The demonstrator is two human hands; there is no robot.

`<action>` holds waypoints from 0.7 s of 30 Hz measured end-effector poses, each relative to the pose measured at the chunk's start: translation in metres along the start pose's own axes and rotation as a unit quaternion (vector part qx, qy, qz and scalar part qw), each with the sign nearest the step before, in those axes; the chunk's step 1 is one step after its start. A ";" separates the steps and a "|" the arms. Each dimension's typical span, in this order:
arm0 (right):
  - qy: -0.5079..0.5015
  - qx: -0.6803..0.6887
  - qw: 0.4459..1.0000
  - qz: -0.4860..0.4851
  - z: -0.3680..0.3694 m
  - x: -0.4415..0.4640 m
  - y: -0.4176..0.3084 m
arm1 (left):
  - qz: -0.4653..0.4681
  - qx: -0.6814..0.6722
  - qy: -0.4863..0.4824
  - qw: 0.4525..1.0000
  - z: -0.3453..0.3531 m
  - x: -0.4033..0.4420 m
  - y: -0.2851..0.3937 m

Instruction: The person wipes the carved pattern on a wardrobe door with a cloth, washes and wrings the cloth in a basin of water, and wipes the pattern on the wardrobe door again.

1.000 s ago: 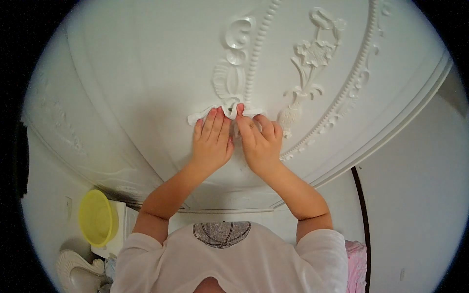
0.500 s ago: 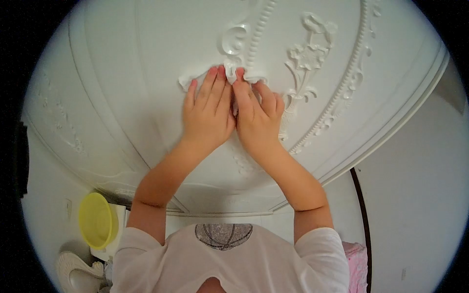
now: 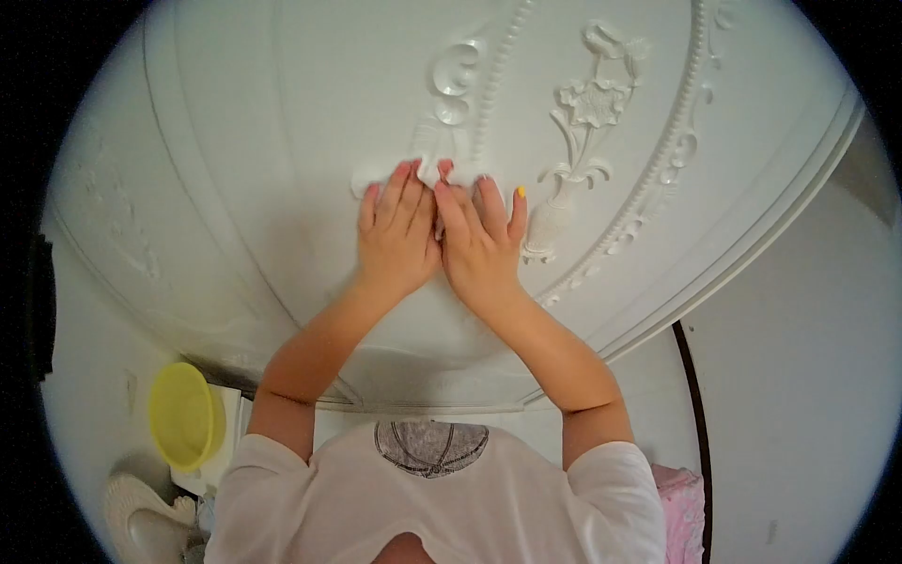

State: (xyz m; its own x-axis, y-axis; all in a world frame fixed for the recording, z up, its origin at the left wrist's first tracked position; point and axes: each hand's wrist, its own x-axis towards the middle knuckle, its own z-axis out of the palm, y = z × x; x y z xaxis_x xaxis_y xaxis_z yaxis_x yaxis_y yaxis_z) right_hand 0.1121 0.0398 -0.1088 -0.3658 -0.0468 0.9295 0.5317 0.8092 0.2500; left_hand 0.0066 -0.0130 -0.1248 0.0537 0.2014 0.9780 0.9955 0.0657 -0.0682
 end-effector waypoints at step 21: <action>-0.071 0.081 0.994 0.016 0.002 -0.019 -0.005 | -0.001 -0.041 -0.079 0.996 -0.012 -0.018 0.003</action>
State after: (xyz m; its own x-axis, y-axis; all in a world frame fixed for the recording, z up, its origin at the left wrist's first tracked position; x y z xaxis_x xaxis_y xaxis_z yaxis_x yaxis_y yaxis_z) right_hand 0.1145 0.0378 -0.1287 -0.4615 0.0541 0.8855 0.4191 0.8930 0.1639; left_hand 0.0096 -0.0280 -0.1400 0.0446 0.3537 0.9343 0.9990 -0.0121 -0.0431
